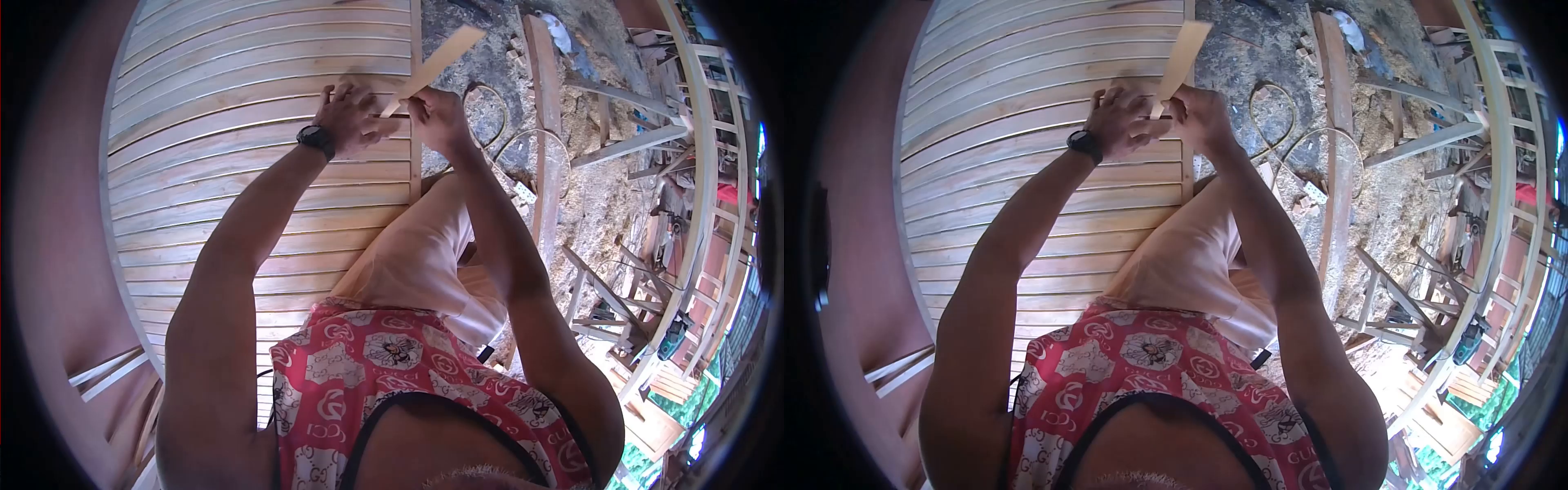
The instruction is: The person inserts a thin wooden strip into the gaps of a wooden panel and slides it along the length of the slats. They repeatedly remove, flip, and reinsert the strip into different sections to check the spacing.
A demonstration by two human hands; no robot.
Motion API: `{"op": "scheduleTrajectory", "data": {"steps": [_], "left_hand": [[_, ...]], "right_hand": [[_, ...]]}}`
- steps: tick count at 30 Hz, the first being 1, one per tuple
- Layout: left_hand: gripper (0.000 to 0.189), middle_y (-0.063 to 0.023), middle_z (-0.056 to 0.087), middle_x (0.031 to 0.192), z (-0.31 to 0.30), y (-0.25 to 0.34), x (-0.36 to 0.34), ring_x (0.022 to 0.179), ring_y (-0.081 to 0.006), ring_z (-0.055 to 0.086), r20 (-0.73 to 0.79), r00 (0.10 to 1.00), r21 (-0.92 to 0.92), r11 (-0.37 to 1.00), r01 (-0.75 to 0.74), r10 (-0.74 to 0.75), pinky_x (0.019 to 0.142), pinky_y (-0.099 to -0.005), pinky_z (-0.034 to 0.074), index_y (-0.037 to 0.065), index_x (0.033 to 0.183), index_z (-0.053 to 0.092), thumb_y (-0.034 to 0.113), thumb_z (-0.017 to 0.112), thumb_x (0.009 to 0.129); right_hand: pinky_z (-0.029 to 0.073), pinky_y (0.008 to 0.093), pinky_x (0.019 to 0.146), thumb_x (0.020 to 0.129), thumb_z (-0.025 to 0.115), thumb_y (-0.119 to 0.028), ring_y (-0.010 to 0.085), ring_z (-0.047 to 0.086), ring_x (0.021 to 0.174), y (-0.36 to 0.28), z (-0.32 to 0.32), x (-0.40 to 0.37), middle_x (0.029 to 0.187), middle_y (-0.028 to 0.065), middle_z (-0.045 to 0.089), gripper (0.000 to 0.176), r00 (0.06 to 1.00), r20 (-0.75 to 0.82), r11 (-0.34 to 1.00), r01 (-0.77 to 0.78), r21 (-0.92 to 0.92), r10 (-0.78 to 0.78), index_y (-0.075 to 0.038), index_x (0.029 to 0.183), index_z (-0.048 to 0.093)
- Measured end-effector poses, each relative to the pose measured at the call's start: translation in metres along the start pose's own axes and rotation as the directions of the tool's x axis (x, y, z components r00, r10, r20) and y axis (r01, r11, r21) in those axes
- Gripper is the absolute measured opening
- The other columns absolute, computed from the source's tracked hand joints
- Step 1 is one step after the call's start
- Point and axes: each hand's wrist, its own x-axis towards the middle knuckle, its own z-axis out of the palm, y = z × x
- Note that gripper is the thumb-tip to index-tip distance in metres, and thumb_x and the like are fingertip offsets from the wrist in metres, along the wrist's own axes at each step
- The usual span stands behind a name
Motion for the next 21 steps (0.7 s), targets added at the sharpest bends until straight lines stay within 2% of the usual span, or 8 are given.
{"op": "scheduleTrajectory", "data": {"steps": [1,4,8,9,11,18,21], "left_hand": [[0.054,-0.0057,0.049,0.147,-0.006,0.001,-0.001,0.140,-0.0352,0.042,0.093,0.996,-0.012,1.000,0.014,-0.013,0.119,-0.0655,0.026,0.021,0.130,0.067,0.051,0.075,0.086],[0.052,-0.0052,0.050,0.146,0.003,-0.002,-0.003,0.139,-0.0342,0.042,0.026,1.000,-0.039,0.999,-0.009,0.010,0.116,-0.0634,0.029,0.022,0.129,0.068,0.051,0.075,0.087],[0.053,-0.0044,0.051,0.145,-0.006,0.001,-0.003,0.137,-0.0332,0.043,0.066,0.998,-0.056,0.998,0.018,-0.014,0.113,-0.0606,0.032,0.023,0.130,0.068,0.052,0.076,0.086],[0.054,-0.0042,0.051,0.144,-0.007,0.001,-0.003,0.136,-0.0327,0.043,0.073,0.997,-0.060,0.998,0.017,-0.013,0.113,-0.0600,0.032,0.023,0.130,0.069,0.052,0.077,0.085],[0.054,-0.0040,0.052,0.143,-0.005,0.001,-0.001,0.135,-0.0323,0.043,0.080,0.997,-0.068,0.998,0.017,-0.012,0.112,-0.0595,0.032,0.023,0.129,0.069,0.052,0.078,0.084],[0.053,-0.0029,0.054,0.137,-0.005,0.001,0.000,0.132,-0.0303,0.045,0.070,0.998,-0.069,0.998,0.014,-0.009,0.111,-0.0579,0.033,0.022,0.130,0.068,0.048,0.078,0.085],[0.053,-0.0025,0.054,0.136,-0.001,-0.002,-0.001,0.131,-0.0299,0.046,0.040,0.999,-0.061,0.998,0.002,0.000,0.110,-0.0575,0.033,0.022,0.131,0.067,0.047,0.078,0.085]], "right_hand": [[0.055,0.0387,0.064,0.093,0.070,-0.007,0.0293,0.074,0.070,-0.002,0.004,-0.004,0.083,0.0179,0.074,0.012,1.000,-0.011,1.000,-0.002,0.018,0.003,-0.007,0.104,0.075],[0.051,0.0399,0.059,0.093,0.072,-0.008,0.0289,0.068,0.062,0.015,0.021,-0.012,0.076,0.0169,0.070,0.011,0.999,-0.039,0.999,0.036,0.007,-0.036,-0.008,0.104,0.075],[0.049,0.0396,0.057,0.093,0.073,-0.009,0.0284,0.064,0.058,0.013,0.023,-0.015,0.072,0.0153,0.067,0.009,0.997,-0.069,0.999,0.030,-0.038,-0.033,-0.008,0.102,0.074],[0.049,0.0396,0.057,0.093,0.073,-0.009,0.0284,0.064,0.058,0.013,0.023,-0.015,0.072,0.0153,0.067,0.009,0.997,-0.066,0.999,0.030,-0.038,-0.033,-0.008,0.102,0.074],[0.055,0.0447,0.063,0.092,0.071,-0.006,0.0377,0.071,0.075,0.014,0.022,-0.015,0.087,0.0155,0.072,0.014,0.999,-0.034,0.998,0.023,-0.050,-0.025,-0.012,0.104,0.072],[0.055,0.0451,0.064,0.092,0.071,-0.007,0.0382,0.071,0.075,0.006,0.019,-0.012,0.089,0.0151,0.073,0.013,1.000,-0.002,0.998,0.001,-0.061,-0.001,-0.012,0.104,0.072],[0.053,0.0408,0.063,0.094,0.071,-0.008,0.0329,0.070,0.068,0.008,0.021,-0.010,0.083,0.0179,0.072,0.010,0.998,-0.033,0.999,0.046,-0.018,-0.047,-0.008,0.105,0.074]]}}
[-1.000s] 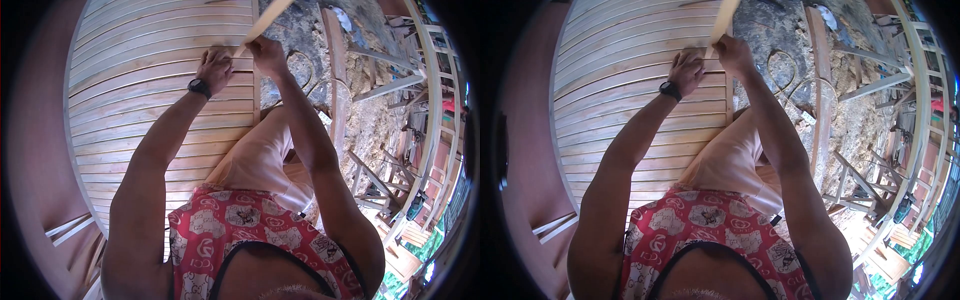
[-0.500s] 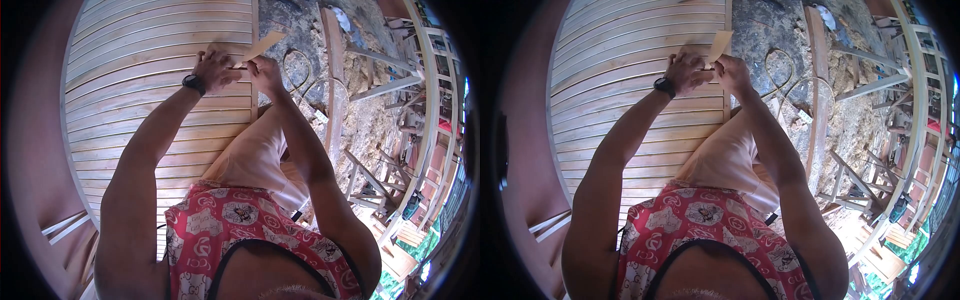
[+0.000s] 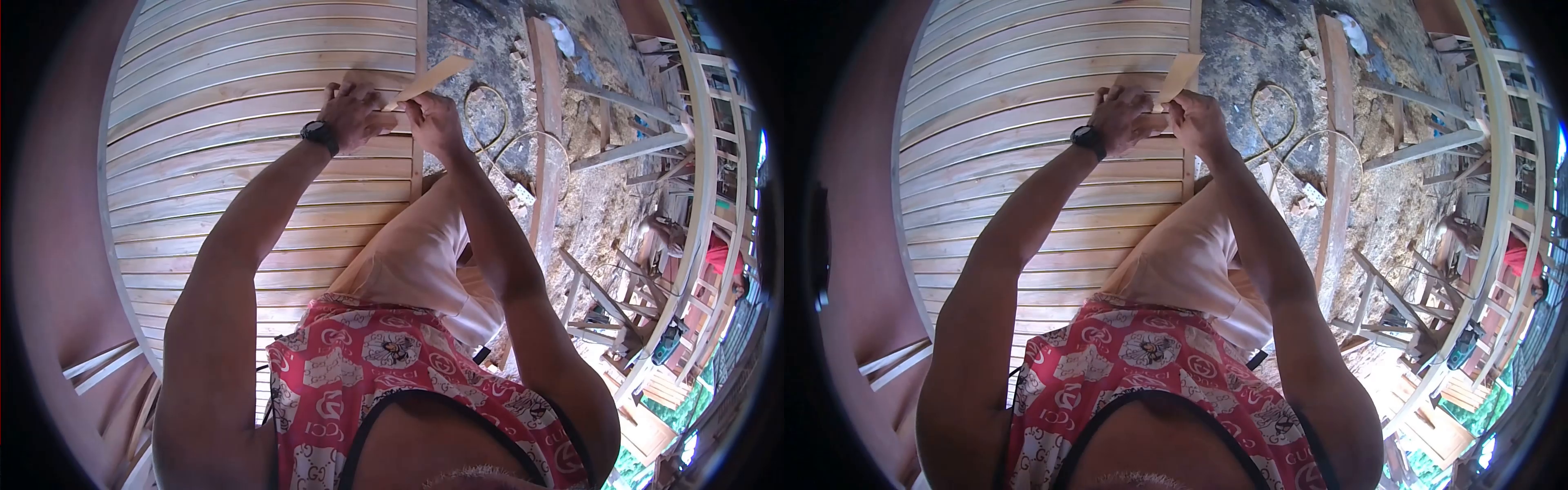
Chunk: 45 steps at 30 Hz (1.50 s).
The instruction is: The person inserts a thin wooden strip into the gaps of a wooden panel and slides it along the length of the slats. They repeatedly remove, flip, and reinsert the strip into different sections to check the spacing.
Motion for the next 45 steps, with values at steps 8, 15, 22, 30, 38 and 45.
{"op": "scheduleTrajectory", "data": {"steps": [8,15,22,30,38,45], "left_hand": [[0.051,-0.0024,0.055,0.137,0.005,0.005,-0.001,0.128,-0.0310,0.049,-0.013,1.000,0.000,1.000,0.020,-0.020,0.108,-0.0578,0.035,0.020,0.129,0.067,0.048,0.077,0.087],[0.042,-0.0064,0.064,0.128,0.020,0.022,-0.010,0.126,-0.0324,0.055,-0.204,0.962,-0.075,0.983,0.168,-0.180,0.102,-0.0566,0.043,0.017,0.118,0.073,0.044,0.078,0.086],[0.021,-0.0087,0.070,0.109,0.024,0.032,-0.020,0.106,-0.0343,0.064,-0.265,0.949,-0.247,0.963,0.107,-0.173,0.095,-0.0491,0.052,0.009,0.097,0.076,0.027,0.079,0.086],[0.044,-0.0106,0.060,0.130,0.014,0.020,-0.046,0.126,-0.0362,0.056,-0.133,0.991,-0.038,0.999,0.006,-0.011,0.108,-0.0578,0.039,0.016,0.128,0.064,0.031,0.078,0.089],[0.060,-0.0099,0.056,0.139,0.014,0.017,-0.046,0.131,-0.0357,0.051,-0.035,0.999,-0.005,1.000,-0.006,0.006,0.111,-0.0582,0.034,0.020,0.139,0.059,0.040,0.081,0.087],[0.059,-0.0087,0.056,0.140,0.016,0.017,-0.046,0.132,-0.0334,0.051,-0.046,0.999,-0.018,1.000,-0.012,0.012,0.111,-0.0575,0.033,0.021,0.138,0.059,0.041,0.080,0.088]], "right_hand": [[0.059,0.0390,0.075,0.094,0.072,-0.005,0.0327,0.077,0.088,0.009,0.006,0.000,0.095,0.0179,0.076,0.015,0.999,0.024,1.000,-0.027,-0.003,0.027,-0.004,0.109,0.073],[0.060,0.0451,0.072,0.093,0.072,-0.012,0.0367,0.076,0.087,0.002,0.003,0.001,0.093,0.0138,0.077,0.013,0.999,-0.003,0.996,-0.050,0.068,0.050,-0.011,0.106,0.074],[0.059,0.0475,0.069,0.094,0.072,-0.018,0.0392,0.074,0.081,-0.011,-0.012,0.015,0.089,0.0149,0.077,0.013,0.988,0.086,0.989,-0.116,-0.094,0.124,-0.012,0.104,0.076],[0.056,0.0383,0.066,0.094,0.074,-0.012,0.0290,0.074,0.071,-0.024,-0.027,-0.013,0.086,0.0154,0.076,0.011,0.991,0.100,0.996,-0.083,-0.025,0.085,-0.007,0.104,0.077],[0.057,0.0425,0.063,0.091,0.070,-0.006,0.0359,0.074,0.074,-0.013,-0.008,-0.033,0.086,0.0154,0.074,0.011,0.996,0.063,0.998,-0.063,0.023,0.062,-0.010,0.101,0.075],[0.057,0.0436,0.065,0.094,0.070,-0.008,0.0367,0.073,0.076,-0.014,-0.007,-0.033,0.090,0.0164,0.074,0.011,0.995,0.077,0.997,-0.072,0.020,0.070,-0.011,0.103,0.075]]}}
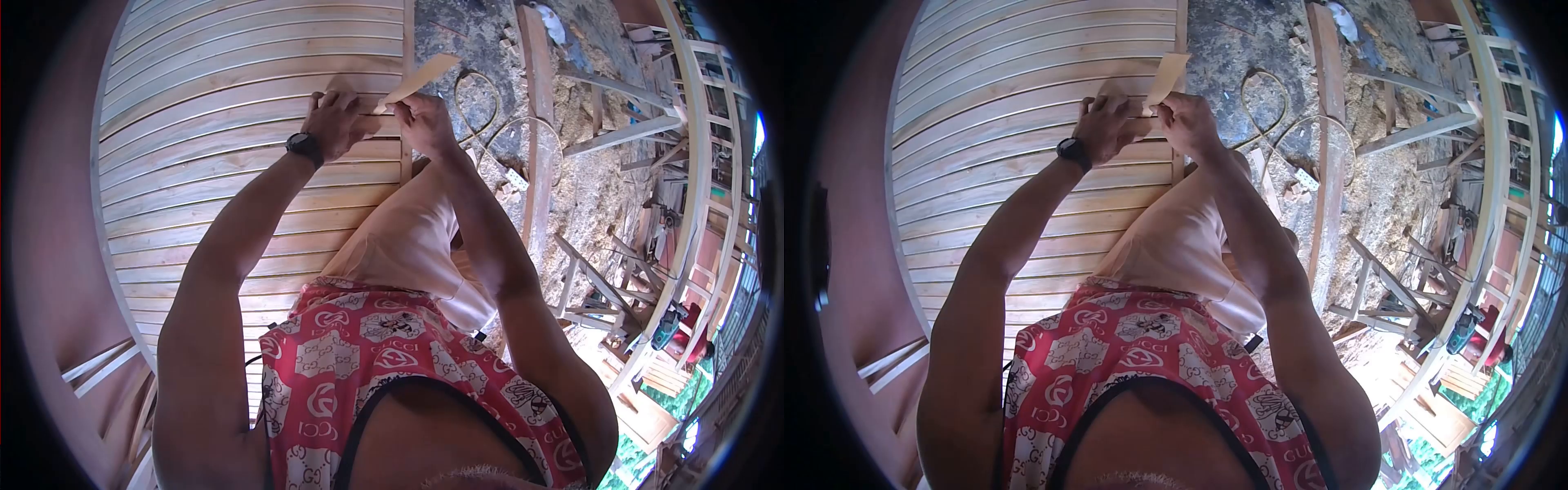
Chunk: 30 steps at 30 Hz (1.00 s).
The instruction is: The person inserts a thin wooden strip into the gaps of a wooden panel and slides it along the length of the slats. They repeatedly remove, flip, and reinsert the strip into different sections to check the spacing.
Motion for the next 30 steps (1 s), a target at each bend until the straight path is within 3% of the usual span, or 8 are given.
{"op": "scheduleTrajectory", "data": {"steps": [2,4,7,16,20,22,25,30], "left_hand": [[0.058,-0.0084,0.056,0.140,0.002,-0.001,0.000,0.132,-0.0331,0.052,-0.013,1.000,-0.002,1.000,0.001,-0.001,0.111,-0.0574,0.033,0.020,0.138,0.060,0.041,0.080,0.088],[0.057,-0.0087,0.056,0.138,0.005,-0.002,-0.001,0.131,-0.0332,0.052,-0.045,0.999,-0.006,1.000,-0.005,0.005,0.111,-0.0573,0.033,0.020,0.137,0.061,0.040,0.081,0.087],[0.056,-0.0087,0.057,0.137,0.008,-0.002,-0.001,0.130,-0.0334,0.053,-0.078,0.997,-0.035,0.999,-0.009,0.007,0.111,-0.0571,0.033,0.020,0.136,0.061,0.038,0.081,0.087],[0.049,-0.0094,0.059,0.134,0.014,0.014,-0.006,0.129,-0.0359,0.053,-0.193,0.980,-0.135,0.991,0.022,-0.048,0.112,-0.0535,0.040,0.011,0.128,0.066,0.025,0.082,0.084],[0.048,-0.0113,0.057,0.138,0.020,0.019,-0.010,0.133,-0.0365,0.050,-0.162,0.985,-0.086,0.995,0.049,-0.063,0.115,-0.0531,0.039,0.007,0.129,0.066,0.022,0.080,0.084],[0.047,-0.0129,0.054,0.143,0.014,0.021,-0.012,0.139,-0.0355,0.046,-0.071,0.995,-0.009,0.997,0.074,-0.074,0.117,-0.0544,0.037,0.007,0.132,0.065,0.024,0.075,0.090],[0.048,-0.0114,0.052,0.145,0.013,0.024,-0.016,0.141,-0.0344,0.045,-0.074,0.994,0.083,0.993,0.083,-0.076,0.118,-0.0576,0.034,0.005,0.137,0.062,0.028,0.069,0.095],[0.047,-0.0090,0.052,0.146,0.017,0.027,-0.017,0.140,-0.0332,0.045,-0.061,0.990,0.057,0.990,0.128,-0.125,0.117,-0.0614,0.031,0.008,0.139,0.062,0.030,0.065,0.098]], "right_hand": [[0.057,0.0440,0.065,0.094,0.070,-0.008,0.0369,0.073,0.076,0.000,0.000,0.001,0.091,0.0163,0.074,0.012,1.000,0.001,1.000,-0.008,0.025,0.008,-0.011,0.104,0.075],[0.054,0.0376,0.062,0.094,0.073,-0.007,0.0309,0.073,0.069,-0.003,-0.001,0.002,0.081,0.0179,0.072,0.010,1.000,0.009,1.000,-0.004,-0.025,0.004,-0.007,0.103,0.076],[0.058,0.0433,0.067,0.093,0.071,-0.008,0.0372,0.073,0.079,-0.004,-0.002,0.003,0.091,0.0156,0.075,0.013,0.999,0.031,1.000,-0.024,-0.020,0.025,-0.011,0.105,0.075],[0.059,0.0431,0.070,0.091,0.073,-0.008,0.0364,0.075,0.083,0.005,0.010,0.000,0.091,0.0163,0.076,0.011,0.997,-0.066,0.997,0.036,0.071,-0.031,-0.010,0.102,0.076],[0.060,0.0420,0.070,0.091,0.073,-0.008,0.0364,0.076,0.084,-0.007,-0.005,0.004,0.090,0.0162,0.077,0.010,1.000,0.000,1.000,0.003,0.024,-0.003,-0.008,0.101,0.076],[0.060,0.0352,0.074,0.093,0.076,-0.010,0.0291,0.079,0.087,-0.017,-0.018,0.011,0.091,0.0163,0.078,0.012,0.991,0.008,0.990,-0.130,-0.055,0.131,-0.006,0.104,0.078],[0.059,0.0370,0.071,0.093,0.076,-0.012,0.0287,0.078,0.082,-0.034,-0.036,0.011,0.089,0.0168,0.078,0.013,0.992,-0.124,0.997,0.031,0.073,-0.022,-0.006,0.105,0.078],[0.058,0.0415,0.069,0.091,0.072,-0.007,0.0348,0.075,0.079,-0.038,-0.032,-0.020,0.088,0.0153,0.076,0.010,1.000,0.011,0.999,-0.029,0.021,0.029,-0.009,0.100,0.077]]}}
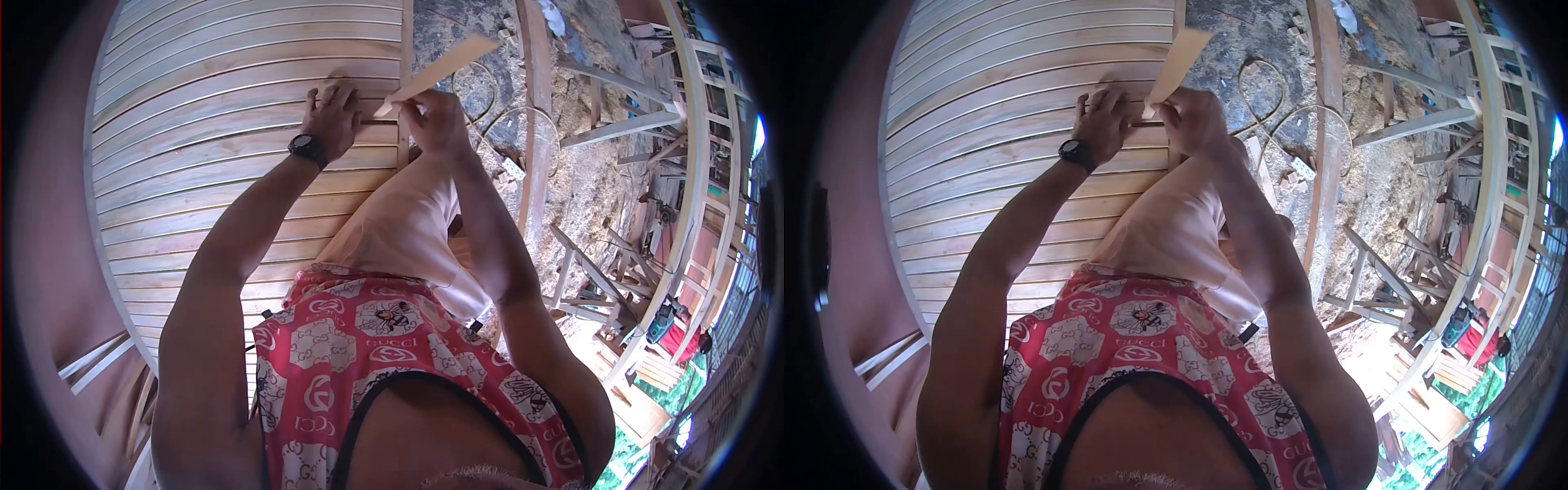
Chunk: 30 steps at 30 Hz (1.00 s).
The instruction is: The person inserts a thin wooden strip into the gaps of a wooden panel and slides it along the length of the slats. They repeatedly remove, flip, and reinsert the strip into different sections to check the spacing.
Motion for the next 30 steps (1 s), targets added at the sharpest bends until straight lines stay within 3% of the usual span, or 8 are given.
{"op": "scheduleTrajectory", "data": {"steps": [5,11,13,16,20,26,28,30], "left_hand": [[0.042,-0.0082,0.053,0.145,0.003,0.000,-0.001,0.138,-0.0329,0.046,-0.055,0.998,-0.003,1.000,0.030,-0.030,0.114,-0.0604,0.033,0.014,0.137,0.065,0.028,0.066,0.097],[0.028,-0.0077,0.064,0.130,0.012,0.006,-0.003,0.124,-0.0347,0.056,-0.261,0.952,-0.145,0.981,0.126,-0.161,0.103,-0.0555,0.041,0.019,0.118,0.073,0.019,0.071,0.090],[0.027,-0.0088,0.066,0.125,0.018,-0.004,-0.003,0.116,-0.0356,0.059,-0.175,0.983,-0.238,0.971,0.016,-0.059,0.100,-0.0518,0.045,0.019,0.114,0.073,0.016,0.072,0.087],[0.028,-0.0087,0.065,0.123,0.025,-0.014,-0.003,0.112,-0.0358,0.060,-0.169,0.985,-0.237,0.968,-0.081,0.041,0.100,-0.0489,0.048,0.019,0.114,0.072,0.016,0.074,0.086],[0.028,-0.0082,0.064,0.122,0.004,-0.010,-0.011,0.113,-0.0355,0.059,-0.145,0.987,-0.246,0.963,-0.108,0.074,0.103,-0.0499,0.048,0.016,0.114,0.070,0.017,0.075,0.086],[0.040,-0.0077,0.059,0.128,-0.006,-0.013,-0.013,0.124,-0.0340,0.054,-0.029,0.986,-0.231,0.958,-0.168,0.166,0.110,-0.0475,0.044,0.014,0.121,0.068,0.026,0.080,0.085],[0.062,-0.0106,0.052,0.140,-0.012,-0.011,-0.012,0.133,-0.0366,0.050,0.094,0.987,-0.193,0.975,-0.112,0.133,0.113,-0.0486,0.045,0.009,0.132,0.064,0.043,0.083,0.083],[0.063,-0.0110,0.052,0.140,-0.012,-0.012,-0.013,0.132,-0.0367,0.051,0.099,0.984,-0.177,0.976,-0.127,0.146,0.113,-0.0488,0.045,0.009,0.132,0.063,0.043,0.082,0.084]], "right_hand": [[0.057,0.0416,0.067,0.092,0.072,-0.007,0.0345,0.075,0.078,0.013,0.023,-0.022,0.088,0.0157,0.076,0.010,0.999,0.001,0.999,-0.050,0.004,0.050,-0.009,0.100,0.076],[0.058,0.0399,0.066,0.092,0.073,-0.007,0.0334,0.075,0.079,0.023,0.038,-0.025,0.088,0.0165,0.075,0.010,0.996,-0.058,0.997,0.073,0.027,-0.071,-0.008,0.101,0.076],[0.058,0.0395,0.065,0.091,0.074,-0.007,0.0328,0.076,0.079,0.019,0.039,-0.026,0.088,0.0161,0.075,0.011,0.997,-0.061,0.999,0.046,0.022,-0.044,-0.009,0.102,0.076],[0.058,0.0394,0.065,0.091,0.073,-0.006,0.0323,0.076,0.077,0.022,0.041,-0.023,0.087,0.0157,0.076,0.013,0.999,-0.045,1.000,0.010,-0.009,-0.010,-0.009,0.104,0.076],[0.057,0.0383,0.066,0.093,0.077,-0.017,0.0319,0.075,0.076,0.024,0.043,-0.022,0.087,0.0158,0.076,0.011,0.999,-0.041,0.999,-0.009,0.039,0.011,-0.008,0.101,0.079],[0.057,0.0399,0.066,0.094,0.076,-0.016,0.0333,0.075,0.077,0.023,0.041,-0.019,0.087,0.0161,0.076,0.011,1.000,-0.002,1.000,-0.022,0.018,0.022,-0.008,0.101,0.078],[0.057,0.0406,0.066,0.094,0.076,-0.016,0.0342,0.075,0.077,0.024,0.043,-0.020,0.086,0.0162,0.076,0.010,0.997,-0.039,0.998,0.062,-0.027,-0.063,-0.008,0.101,0.078],[0.057,0.0409,0.066,0.094,0.075,-0.015,0.0346,0.075,0.076,0.023,0.043,-0.021,0.086,0.0164,0.075,0.010,0.997,-0.041,0.998,0.065,-0.026,-0.066,-0.009,0.101,0.077]]}}
